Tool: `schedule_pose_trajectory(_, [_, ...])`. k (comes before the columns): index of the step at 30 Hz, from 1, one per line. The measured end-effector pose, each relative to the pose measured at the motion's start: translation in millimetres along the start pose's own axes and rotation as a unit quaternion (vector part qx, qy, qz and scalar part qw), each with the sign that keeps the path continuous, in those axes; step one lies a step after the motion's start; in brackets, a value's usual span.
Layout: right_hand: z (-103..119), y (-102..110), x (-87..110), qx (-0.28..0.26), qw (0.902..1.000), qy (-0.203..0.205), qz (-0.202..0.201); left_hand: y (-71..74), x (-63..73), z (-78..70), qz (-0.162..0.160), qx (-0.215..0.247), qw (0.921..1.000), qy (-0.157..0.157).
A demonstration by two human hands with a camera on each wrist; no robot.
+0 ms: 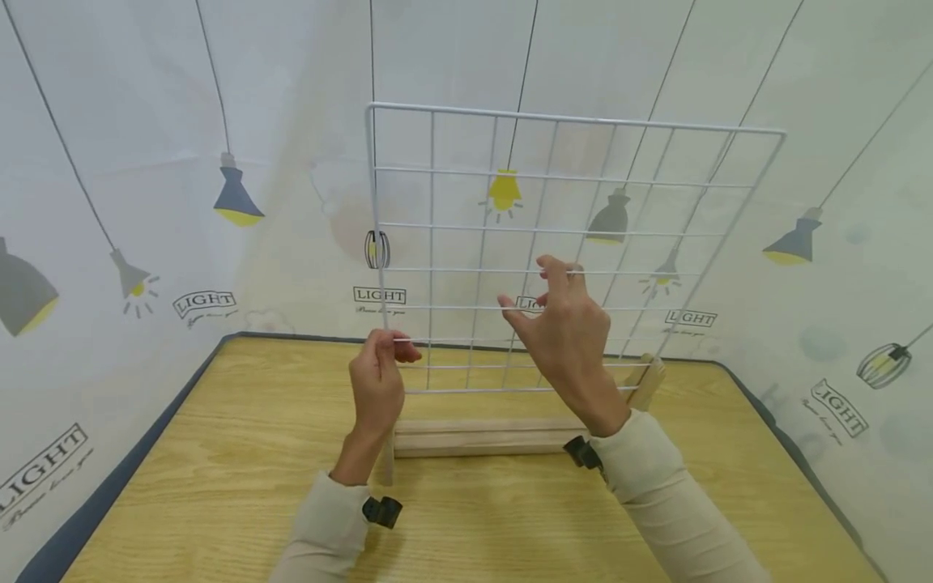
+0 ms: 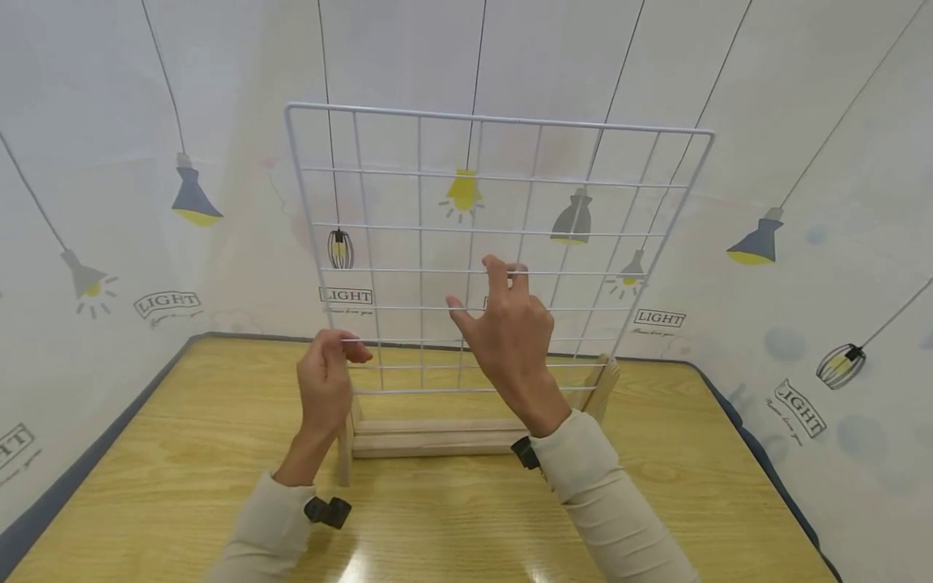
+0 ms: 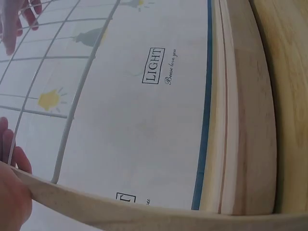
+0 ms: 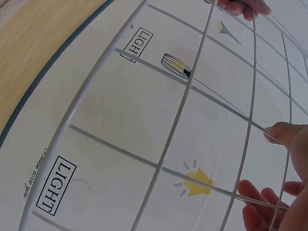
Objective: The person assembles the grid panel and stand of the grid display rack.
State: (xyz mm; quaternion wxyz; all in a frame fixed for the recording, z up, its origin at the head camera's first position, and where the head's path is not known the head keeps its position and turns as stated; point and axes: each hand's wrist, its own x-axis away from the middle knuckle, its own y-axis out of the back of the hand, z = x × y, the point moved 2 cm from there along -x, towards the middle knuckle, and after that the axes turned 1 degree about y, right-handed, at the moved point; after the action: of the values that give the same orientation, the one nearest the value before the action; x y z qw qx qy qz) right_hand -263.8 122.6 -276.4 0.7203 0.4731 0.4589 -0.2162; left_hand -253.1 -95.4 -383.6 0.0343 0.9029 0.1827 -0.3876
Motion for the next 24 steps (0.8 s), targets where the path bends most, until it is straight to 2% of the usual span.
schedule_pose_trajectory(4, [-0.5,-1.0,1.7,0.007,0.9999,-0.003,0.008,-1.2,1.4,-0.9,-0.018,-0.020,0.9996,-0.005])
schedule_pose_trajectory(8, [-1.4,-0.7,3.2,0.002,0.9992,-0.011,0.038,-1.7,1.7,-1.5,-0.029,-0.033,0.9990,-0.001])
schedule_pose_trajectory(13, [-5.1,5.5,4.3,-0.031,0.9943,-0.014,0.101,-2.6,1.6,-2.6,-0.038,-0.056,0.9977,-0.005])
schedule_pose_trajectory(19, [-14.6,14.9,5.8,-0.091,0.9803,-0.007,0.175,-2.7,2.3,-2.9,-0.043,-0.071,0.9965,-0.005])
schedule_pose_trajectory(21, [-18.1,19.2,7.5,-0.109,0.9772,-0.005,0.183,-2.9,2.5,-2.6,-0.043,-0.073,0.9964,-0.005])
schedule_pose_trajectory(24, [-24.9,26.5,12.2,-0.129,0.9773,0.023,0.167,-3.6,2.3,-2.7,-0.043,-0.073,0.9964,-0.007])
